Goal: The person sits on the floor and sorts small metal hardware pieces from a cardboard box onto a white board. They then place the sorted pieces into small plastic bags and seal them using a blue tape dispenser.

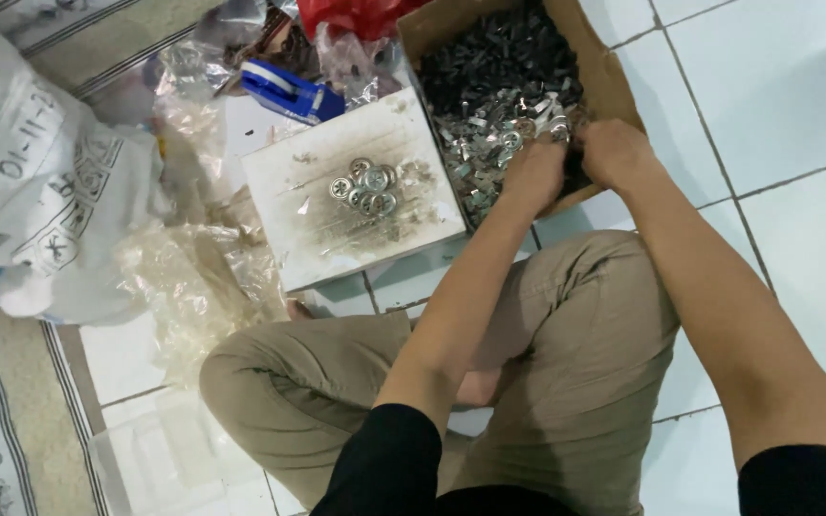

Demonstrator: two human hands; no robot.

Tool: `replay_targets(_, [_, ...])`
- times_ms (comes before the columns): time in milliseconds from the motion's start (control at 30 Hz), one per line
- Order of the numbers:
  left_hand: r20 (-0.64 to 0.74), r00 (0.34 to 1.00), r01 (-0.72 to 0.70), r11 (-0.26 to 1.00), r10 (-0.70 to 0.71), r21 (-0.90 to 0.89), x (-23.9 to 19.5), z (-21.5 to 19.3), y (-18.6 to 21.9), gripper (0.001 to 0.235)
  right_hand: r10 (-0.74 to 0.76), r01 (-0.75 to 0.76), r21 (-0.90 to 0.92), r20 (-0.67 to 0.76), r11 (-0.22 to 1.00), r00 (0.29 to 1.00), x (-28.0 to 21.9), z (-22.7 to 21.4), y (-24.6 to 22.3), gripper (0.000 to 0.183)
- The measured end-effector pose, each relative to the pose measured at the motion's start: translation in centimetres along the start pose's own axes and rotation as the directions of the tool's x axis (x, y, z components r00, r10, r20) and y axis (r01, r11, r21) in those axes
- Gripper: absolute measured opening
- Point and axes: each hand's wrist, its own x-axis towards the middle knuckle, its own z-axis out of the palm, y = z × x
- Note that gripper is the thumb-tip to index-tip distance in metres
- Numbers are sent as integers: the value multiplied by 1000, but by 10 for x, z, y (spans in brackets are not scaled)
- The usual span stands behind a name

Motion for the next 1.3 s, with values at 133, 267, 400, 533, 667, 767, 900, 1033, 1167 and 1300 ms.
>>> replay_targets(133, [-77, 996, 27, 995, -34, -98, 0, 7, -7, 33, -35, 35, 103, -3, 994, 999, -33, -41, -16, 26])
replay_targets(267, [-132, 990, -2, 925, -52, -380, 13, 36, -20, 30, -67, 99, 236, -142, 967, 988, -43, -47, -15, 26])
replay_targets(400, [-87, 976, 100, 760, -201, -642, -7, -1, -8, 32, -28, 105, 427, -183, 898, 983, -64, -72, -25, 33])
replay_targets(533, [-96, 969, 76, 645, -228, -761, -6, 8, -14, 38, 66, 37, 534, -172, 845, 983, -51, -48, -9, 35])
replay_targets(667, [-83, 964, 123, 705, -251, -698, 9, 39, -29, 41, 104, 5, 543, -170, 840, 980, -34, -31, 2, 32])
replay_targets(767, [-55, 965, 157, 732, -257, -664, 19, 62, -36, 44, 106, -19, 496, -148, 868, 983, -36, -30, -3, 33])
replay_targets(900, [-48, 961, 159, 686, -272, -710, 23, 61, -36, 42, 120, -22, 524, -154, 851, 981, -34, -31, -6, 33])
replay_targets(1033, [-97, 943, 131, 625, -317, -769, 22, 56, -34, 39, 106, 21, 584, -182, 812, 978, -39, -35, -3, 32])
replay_targets(1167, [-156, 916, 91, 568, -371, -818, -1, -3, -31, 31, 94, 53, 652, -188, 756, 978, -42, -62, -28, 30])
replay_targets(1300, [-215, 894, 57, 576, -392, -815, -55, -84, -28, 30, -31, 193, 741, -227, 643, 973, -47, -89, -73, 27])
